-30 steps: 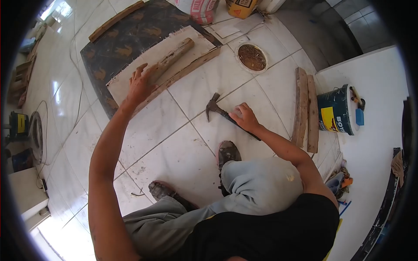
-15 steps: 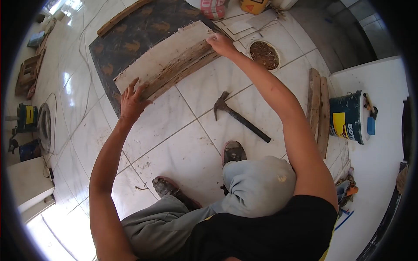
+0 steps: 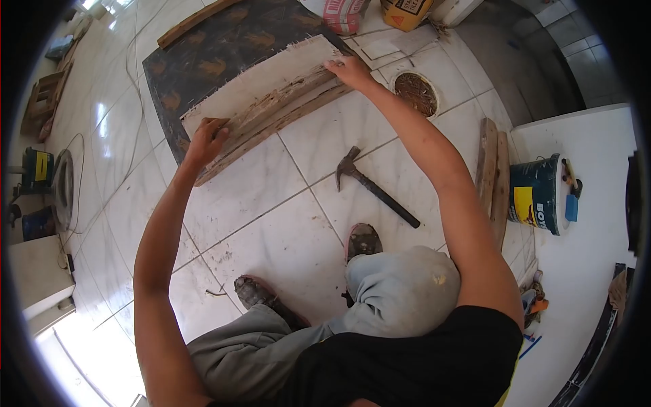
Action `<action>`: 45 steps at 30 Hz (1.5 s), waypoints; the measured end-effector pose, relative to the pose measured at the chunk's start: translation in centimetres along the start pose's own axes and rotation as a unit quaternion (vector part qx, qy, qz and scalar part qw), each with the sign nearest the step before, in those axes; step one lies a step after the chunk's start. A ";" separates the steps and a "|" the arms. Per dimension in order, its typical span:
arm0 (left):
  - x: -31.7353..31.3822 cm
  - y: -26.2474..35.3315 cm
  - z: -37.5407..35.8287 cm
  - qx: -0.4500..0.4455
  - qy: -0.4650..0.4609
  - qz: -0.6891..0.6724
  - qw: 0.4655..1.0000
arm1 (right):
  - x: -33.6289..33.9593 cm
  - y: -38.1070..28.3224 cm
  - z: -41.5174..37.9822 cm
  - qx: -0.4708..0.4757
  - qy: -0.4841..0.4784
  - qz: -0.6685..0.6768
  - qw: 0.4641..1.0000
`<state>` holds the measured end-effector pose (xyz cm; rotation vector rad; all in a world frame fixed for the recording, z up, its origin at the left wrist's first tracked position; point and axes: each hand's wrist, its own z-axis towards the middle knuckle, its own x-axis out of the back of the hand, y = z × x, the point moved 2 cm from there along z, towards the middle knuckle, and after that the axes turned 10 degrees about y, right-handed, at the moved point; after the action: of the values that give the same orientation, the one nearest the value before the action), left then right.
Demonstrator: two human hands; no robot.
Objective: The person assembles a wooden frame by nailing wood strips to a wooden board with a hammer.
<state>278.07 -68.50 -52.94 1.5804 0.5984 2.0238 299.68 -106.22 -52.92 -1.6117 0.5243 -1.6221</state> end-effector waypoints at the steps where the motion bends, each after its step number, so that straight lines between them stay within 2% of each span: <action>1: 0.1 -0.3 0.1 0.000 0.004 0.001 1.000 | -0.8 0.6 0.0 0.078 0.042 -0.007 0.996; 2: 0.4 0.4 0.3 0.028 -0.024 -0.027 0.999 | -1.1 0.9 0.2 0.154 0.084 -0.014 0.984; 3: 0.5 1.1 0.4 0.056 -0.053 -0.056 0.995 | -0.6 0.4 0.3 0.155 0.085 -0.015 0.984; 4: 0.4 2.0 -0.1 0.055 -0.055 -0.057 0.995 | -0.1 0.2 0.3 0.114 0.050 -0.019 0.992; 5: 0.3 2.7 -0.8 0.015 -0.035 0.013 0.999 | 0.2 0.3 0.0 0.070 0.014 -0.022 0.997; 6: 0.2 3.3 -1.2 -0.028 -0.015 0.082 0.996 | 0.6 0.1 -0.4 0.066 0.015 -0.021 0.997; 8: 0.0 3.4 -1.1 -0.012 -0.024 0.086 0.996 | 0.9 0.3 -0.3 0.037 -0.030 -0.047 0.998; 13: -0.3 3.4 -1.4 0.023 -0.045 0.148 0.988 | 0.7 0.9 0.4 0.054 -0.046 -0.011 0.997; 14: 0.0 4.0 -1.3 0.024 -0.039 0.150 0.988 | 0.8 0.9 0.7 0.062 -0.060 -0.013 0.996; 16: 0.2 5.9 -1.2 -0.023 -0.032 0.298 0.954 | 0.8 1.4 1.6 0.048 -0.063 -0.060 0.995; 17: -0.3 6.8 -0.7 -0.024 -0.029 0.298 0.954 | 0.8 1.6 2.0 0.027 -0.068 -0.108 0.991; 19: -1.0 8.8 -0.3 -0.063 0.067 0.253 0.963 | 0.5 1.4 2.2 0.027 -0.050 -0.097 0.994; 20: -1.7 8.9 0.2 -0.061 0.070 0.255 0.963 | 0.4 0.9 2.6 0.029 -0.030 -0.086 0.995; 21: -2.9 8.3 1.0 0.003 0.012 0.202 0.979 | -0.3 1.5 3.3 0.036 -0.030 -0.086 0.995; 22: -3.9 7.4 1.9 0.067 -0.043 0.144 0.986 | -1.0 2.2 4.2 -0.023 -0.002 0.053 0.998; 23: -3.9 6.4 3.0 0.088 -0.039 0.117 0.988 | -1.3 2.6 5.5 -0.078 0.024 0.189 0.979; 24: -3.0 6.1 4.4 0.091 -0.028 0.113 0.989 | -1.4 1.7 6.5 -0.068 0.020 0.184 0.980; 25: -1.7 5.6 6.0 0.067 0.005 0.115 0.991 | -1.8 1.0 6.9 0.009 0.076 0.002 0.997; 26: -0.5 5.2 7.5 0.046 0.034 0.116 0.992 | -2.5 0.1 6.7 0.085 0.126 -0.179 0.972; 27: 0.7 4.1 9.7 0.055 0.066 0.126 0.988 | -3.3 -1.3 6.4 0.064 0.067 -0.250 0.964; 28: 2.0 2.5 12.6 0.066 0.099 0.138 0.983 | -5.3 -1.3 6.4 0.071 0.063 -0.250 0.964; 30: 3.9 -2.0 18.4 0.065 0.143 0.219 0.963 | -9.3 -0.2 6.2 0.180 0.186 -0.317 0.913; 33: 4.8 -9.5 25.5 0.081 0.133 0.289 0.945 | -8.7 -0.9 6.3 0.140 0.129 -0.255 0.948; 35: 4.7 -13.8 29.7 0.083 0.111 0.287 0.948 | -8.8 -0.9 6.4 0.141 0.118 -0.273 0.944; 37: 4.3 -17.2 32.9 0.108 0.099 0.361 0.921 | -8.4 -1.0 6.9 0.149 0.111 -0.293 0.938; 41: 2.6 -18.7 36.9 0.102 0.160 0.385 0.903 | -8.6 -1.6 6.8 0.146 0.098 -0.290 0.941; 43: 0.9 -19.2 38.4 0.047 0.238 0.354 0.903 | -8.7 -2.0 6.9 0.145 0.101 -0.293 0.940; 45: -0.1 -19.6 39.7 0.069 0.235 0.347 0.905 | -8.6 -2.1 7.1 0.143 0.092 -0.308 0.936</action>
<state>318.96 -51.87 -55.99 1.5184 0.3668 3.0076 305.17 -96.80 -56.08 -1.4874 -0.1582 -2.2022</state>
